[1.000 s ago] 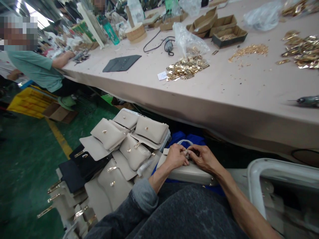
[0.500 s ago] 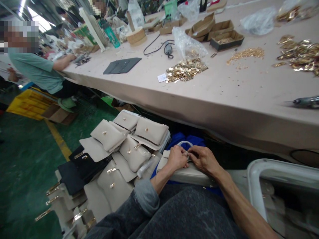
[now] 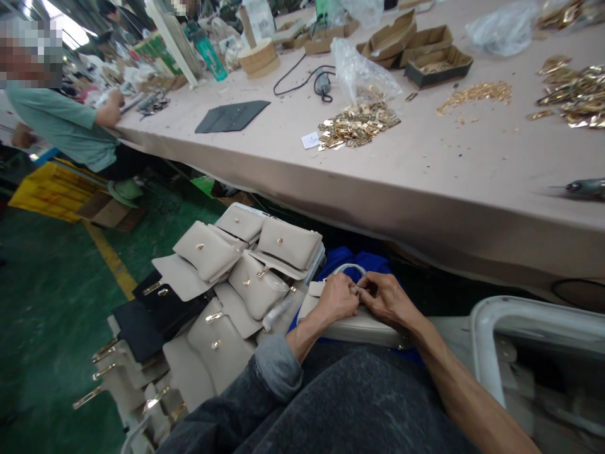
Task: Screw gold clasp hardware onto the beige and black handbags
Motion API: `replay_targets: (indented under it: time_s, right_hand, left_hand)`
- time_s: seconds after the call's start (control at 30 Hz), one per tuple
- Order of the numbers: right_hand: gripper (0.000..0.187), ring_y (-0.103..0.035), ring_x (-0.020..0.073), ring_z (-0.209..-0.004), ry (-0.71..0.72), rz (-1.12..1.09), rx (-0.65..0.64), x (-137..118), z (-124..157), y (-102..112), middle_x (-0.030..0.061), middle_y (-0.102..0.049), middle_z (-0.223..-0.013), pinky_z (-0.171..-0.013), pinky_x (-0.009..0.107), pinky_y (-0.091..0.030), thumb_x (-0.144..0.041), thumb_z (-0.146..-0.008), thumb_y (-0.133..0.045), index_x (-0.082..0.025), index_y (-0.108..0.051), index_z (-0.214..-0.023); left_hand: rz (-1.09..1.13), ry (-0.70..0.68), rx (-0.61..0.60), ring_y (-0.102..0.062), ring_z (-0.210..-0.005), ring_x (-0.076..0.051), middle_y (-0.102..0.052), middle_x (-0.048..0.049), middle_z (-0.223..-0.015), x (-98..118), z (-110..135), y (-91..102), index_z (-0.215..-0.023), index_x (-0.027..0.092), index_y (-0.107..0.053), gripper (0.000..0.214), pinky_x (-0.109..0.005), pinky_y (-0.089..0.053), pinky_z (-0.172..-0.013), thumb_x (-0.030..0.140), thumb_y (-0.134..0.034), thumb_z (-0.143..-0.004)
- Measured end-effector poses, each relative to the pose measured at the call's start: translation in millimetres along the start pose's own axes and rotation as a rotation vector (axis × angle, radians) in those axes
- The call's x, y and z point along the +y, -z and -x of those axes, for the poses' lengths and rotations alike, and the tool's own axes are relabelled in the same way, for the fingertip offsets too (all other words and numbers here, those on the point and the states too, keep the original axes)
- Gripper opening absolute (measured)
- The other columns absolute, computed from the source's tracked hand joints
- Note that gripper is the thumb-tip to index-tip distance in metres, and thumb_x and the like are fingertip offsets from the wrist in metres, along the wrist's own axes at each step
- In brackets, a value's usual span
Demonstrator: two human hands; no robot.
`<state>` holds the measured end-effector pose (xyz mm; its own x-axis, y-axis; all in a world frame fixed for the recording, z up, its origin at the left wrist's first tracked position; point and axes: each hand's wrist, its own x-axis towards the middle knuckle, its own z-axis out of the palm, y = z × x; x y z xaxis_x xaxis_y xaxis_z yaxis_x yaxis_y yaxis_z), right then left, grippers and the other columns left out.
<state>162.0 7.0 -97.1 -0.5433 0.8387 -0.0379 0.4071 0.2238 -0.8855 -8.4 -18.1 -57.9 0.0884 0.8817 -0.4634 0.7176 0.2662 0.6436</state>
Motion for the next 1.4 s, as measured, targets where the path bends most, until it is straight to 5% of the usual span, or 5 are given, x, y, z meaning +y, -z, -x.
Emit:
replay_targets:
  time_s: [0.37, 0.8, 0.93, 1.17, 1.4]
  right_hand:
    - [0.013, -0.063, 0.0172, -0.066, -0.111, -0.132, -0.018, -6.0, -1.2, 1.9, 0.0046, -0.072, -0.077, -0.06, 0.027, -0.046, -0.028, -0.085, -0.067, -0.017, -0.074, -0.082]
    - [0.017, -0.069, 0.0195, -0.07, -0.194, -0.392, -0.05, -5.8, 1.6, 3.0, 0.0062, -0.073, -0.078, -0.063, 0.028, -0.053, -0.032, -0.083, -0.071, -0.016, -0.069, -0.087]
    - [0.018, -0.066, 0.0179, -0.067, -0.212, -0.37, -0.045, -4.2, 2.2, 3.4, 0.0049, -0.071, -0.076, -0.059, 0.026, -0.05, -0.032, -0.081, -0.07, -0.015, -0.069, -0.087]
    - [0.011, -0.058, 0.0149, -0.065, -0.187, -0.154, 0.018, -5.2, 0.0, 2.0, 0.0019, -0.066, -0.07, -0.058, 0.025, -0.042, -0.025, -0.075, -0.066, -0.016, -0.069, -0.079]
    - [0.011, -0.055, 0.0136, -0.062, -0.189, -0.222, 0.057, 1.3, 2.3, 4.9, 0.0008, -0.064, -0.068, -0.055, 0.025, -0.04, -0.021, -0.075, -0.059, -0.017, -0.068, -0.08]
  left_hand:
    - [0.047, 0.036, 0.043, -0.075, -0.071, -0.022, -0.071, -0.004, -0.059, -4.6, 5.1, -2.6, -0.079, 0.015, -0.077, 0.02, -0.03, -0.059, -0.079, 0.015, -0.058, -0.088]
    - [0.231, 0.031, 0.017, -0.071, -0.055, -0.018, -0.069, -0.0018, -0.056, -7.3, 11.0, -7.1, -0.081, 0.015, -0.071, 0.02, -0.023, -0.055, -0.058, 0.015, -0.055, -0.093]
    - [0.159, -0.001, 0.028, -0.074, -0.063, -0.019, -0.071, -0.0038, -0.059, -6.3, 12.0, -7.8, -0.085, 0.014, -0.073, 0.02, -0.026, -0.058, -0.069, 0.016, -0.055, -0.093]
    - [-0.284, -0.107, 0.177, -0.075, -0.087, -0.032, -0.078, -0.0193, -0.09, 3.1, 7.1, -11.8, -0.084, 0.01, -0.078, 0.023, -0.038, -0.057, -0.083, 0.016, -0.057, -0.088]
    - [-0.191, -0.137, 0.24, -0.073, -0.08, -0.027, -0.078, -0.0129, -0.084, 5.4, 10.6, -15.3, -0.087, 0.012, -0.079, 0.021, -0.032, -0.053, -0.073, 0.013, -0.058, -0.087]
